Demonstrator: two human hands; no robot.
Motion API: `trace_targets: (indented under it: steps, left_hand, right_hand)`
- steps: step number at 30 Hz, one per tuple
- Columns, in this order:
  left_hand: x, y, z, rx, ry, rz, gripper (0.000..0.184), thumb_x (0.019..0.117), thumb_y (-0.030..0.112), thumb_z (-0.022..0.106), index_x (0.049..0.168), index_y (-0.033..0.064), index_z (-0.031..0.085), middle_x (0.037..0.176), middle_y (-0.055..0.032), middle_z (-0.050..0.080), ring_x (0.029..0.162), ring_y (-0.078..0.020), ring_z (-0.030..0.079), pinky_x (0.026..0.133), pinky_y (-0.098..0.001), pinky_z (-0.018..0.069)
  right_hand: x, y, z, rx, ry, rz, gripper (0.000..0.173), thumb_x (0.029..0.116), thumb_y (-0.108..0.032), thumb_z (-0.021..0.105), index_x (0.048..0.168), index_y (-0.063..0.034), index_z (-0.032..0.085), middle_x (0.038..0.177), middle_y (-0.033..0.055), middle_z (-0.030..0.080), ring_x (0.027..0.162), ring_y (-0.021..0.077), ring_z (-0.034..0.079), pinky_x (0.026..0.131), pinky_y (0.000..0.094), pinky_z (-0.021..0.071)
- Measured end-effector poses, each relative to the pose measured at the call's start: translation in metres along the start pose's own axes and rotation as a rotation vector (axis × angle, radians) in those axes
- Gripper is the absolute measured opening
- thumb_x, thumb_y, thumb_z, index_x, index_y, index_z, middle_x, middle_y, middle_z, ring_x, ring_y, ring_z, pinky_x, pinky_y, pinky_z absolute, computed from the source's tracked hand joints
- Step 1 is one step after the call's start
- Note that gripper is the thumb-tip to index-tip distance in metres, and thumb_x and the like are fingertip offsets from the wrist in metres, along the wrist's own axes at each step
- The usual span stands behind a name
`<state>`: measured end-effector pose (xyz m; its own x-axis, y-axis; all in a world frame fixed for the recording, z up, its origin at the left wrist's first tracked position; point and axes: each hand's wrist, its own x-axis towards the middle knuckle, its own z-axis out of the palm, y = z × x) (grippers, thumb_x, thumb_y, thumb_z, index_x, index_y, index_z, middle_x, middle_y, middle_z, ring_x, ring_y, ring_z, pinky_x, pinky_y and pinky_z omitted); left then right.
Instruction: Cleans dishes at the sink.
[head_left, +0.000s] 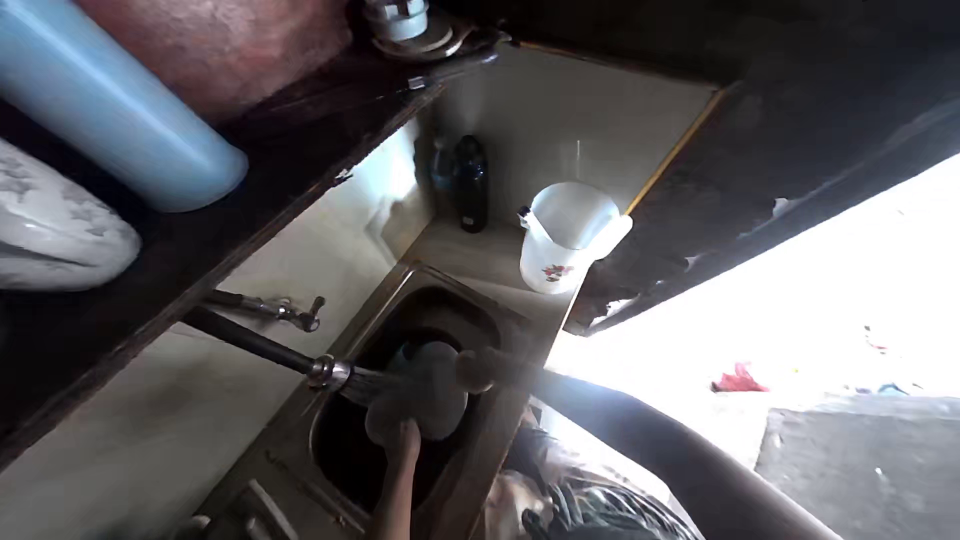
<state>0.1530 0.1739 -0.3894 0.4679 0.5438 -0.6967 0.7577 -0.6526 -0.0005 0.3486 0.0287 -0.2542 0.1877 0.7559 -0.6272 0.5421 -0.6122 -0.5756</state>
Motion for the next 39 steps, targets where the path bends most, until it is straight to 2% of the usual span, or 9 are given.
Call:
trace_targets:
  steps: [9,12,16,19,21,26,32,35,39]
  left_hand:
    - [-0.059,0.028,-0.064,-1.39,0.43,0.014,0.036,0.11,0.014,0.042,0.125,-0.0138,0.058,0.122,-0.0272,0.062,0.111,-0.0281,0.06,0.1,-0.043,0.0483]
    - [-0.081,0.049,-0.075,-1.369,0.67,-0.029,0.027,0.1064,0.009,0.048,0.117,-0.0128,0.061,0.108,-0.0224,0.065,0.099,-0.0222,0.063,0.092,-0.0363,0.0522]
    - [-0.125,0.057,-0.095,-1.143,0.74,-0.116,0.034,0.1085,0.011,0.043,0.114,-0.0154,0.065,0.109,-0.0296,0.067,0.106,-0.0339,0.064,0.098,-0.0466,0.0489]
    - [-0.108,0.046,-0.094,-1.172,0.742,-0.145,0.029,0.1059,0.01,0.049,0.117,-0.0122,0.065,0.115,-0.0276,0.067,0.111,-0.0338,0.063,0.101,-0.0485,0.0482]
    - [-0.103,0.041,-0.091,-1.119,0.731,-0.123,0.028,0.1049,0.01,0.053,0.117,-0.0114,0.066,0.115,-0.0274,0.068,0.111,-0.0332,0.065,0.1,-0.0472,0.0494]
    - [-0.123,0.069,-0.088,-1.337,0.767,-0.124,0.031,0.1072,0.012,0.048,0.103,-0.0125,0.067,0.097,-0.0228,0.067,0.092,-0.0262,0.064,0.088,-0.0431,0.052]
    - [-0.111,0.051,-0.093,-1.281,0.681,-0.191,0.032,0.1069,0.013,0.05,0.125,-0.0111,0.061,0.12,-0.028,0.065,0.113,-0.0331,0.063,0.1,-0.0471,0.0496]
    - [-0.129,0.072,-0.089,-1.654,0.728,-0.148,0.031,0.1096,0.009,0.039,0.12,-0.0132,0.058,0.107,-0.0218,0.062,0.095,-0.0204,0.062,0.087,-0.0369,0.0541]
    - [-0.115,0.068,-0.083,-1.764,0.764,-0.134,0.032,0.11,0.012,0.041,0.12,-0.0118,0.059,0.106,-0.0205,0.064,0.093,-0.0205,0.063,0.086,-0.0382,0.0547]
  right_hand:
    - [0.019,-0.032,0.034,0.585,0.313,-0.037,0.042,0.1091,-0.028,0.049,0.143,-0.0047,0.057,0.143,0.0184,0.06,0.134,0.0307,0.056,0.114,0.0498,0.0412]
    - [0.031,-0.078,0.061,0.412,0.325,-0.208,0.049,0.1088,-0.031,0.045,0.149,-0.0047,0.053,0.16,0.0179,0.042,0.153,0.0347,0.032,0.126,0.0562,0.0189]
    - [0.042,-0.085,0.003,0.263,0.057,-0.15,0.037,0.1095,-0.019,0.047,0.138,0.0018,0.059,0.136,0.0254,0.061,0.128,0.037,0.058,0.11,0.0529,0.0432]
    - [0.025,-0.108,0.032,0.278,0.27,-0.119,0.039,0.1078,-0.029,0.049,0.135,-0.0055,0.063,0.141,0.0203,0.06,0.134,0.0368,0.055,0.112,0.0555,0.0422]
    - [0.017,-0.104,0.056,0.303,0.314,-0.248,0.045,0.1092,-0.033,0.044,0.145,-0.0104,0.059,0.159,0.0165,0.044,0.15,0.0359,0.035,0.123,0.0561,0.0278]
    - [0.041,-0.074,0.008,0.147,0.053,-0.198,0.037,0.1084,-0.019,0.049,0.139,-0.0011,0.06,0.137,0.0248,0.062,0.129,0.0398,0.058,0.11,0.0569,0.0424]
    - [0.009,-0.092,0.053,0.291,0.3,-0.3,0.044,0.108,-0.034,0.047,0.144,-0.0138,0.061,0.157,0.0164,0.047,0.147,0.0375,0.04,0.12,0.0574,0.0317]
    - [0.034,-0.073,0.008,0.185,0.059,-0.239,0.039,0.1096,-0.022,0.046,0.137,0.0009,0.06,0.134,0.027,0.062,0.125,0.0402,0.059,0.108,0.0572,0.0431]
    - [0.019,-0.095,0.018,0.161,0.211,-0.17,0.039,0.1077,-0.032,0.048,0.136,-0.0093,0.064,0.141,0.0171,0.062,0.134,0.0362,0.055,0.111,0.0591,0.0419]
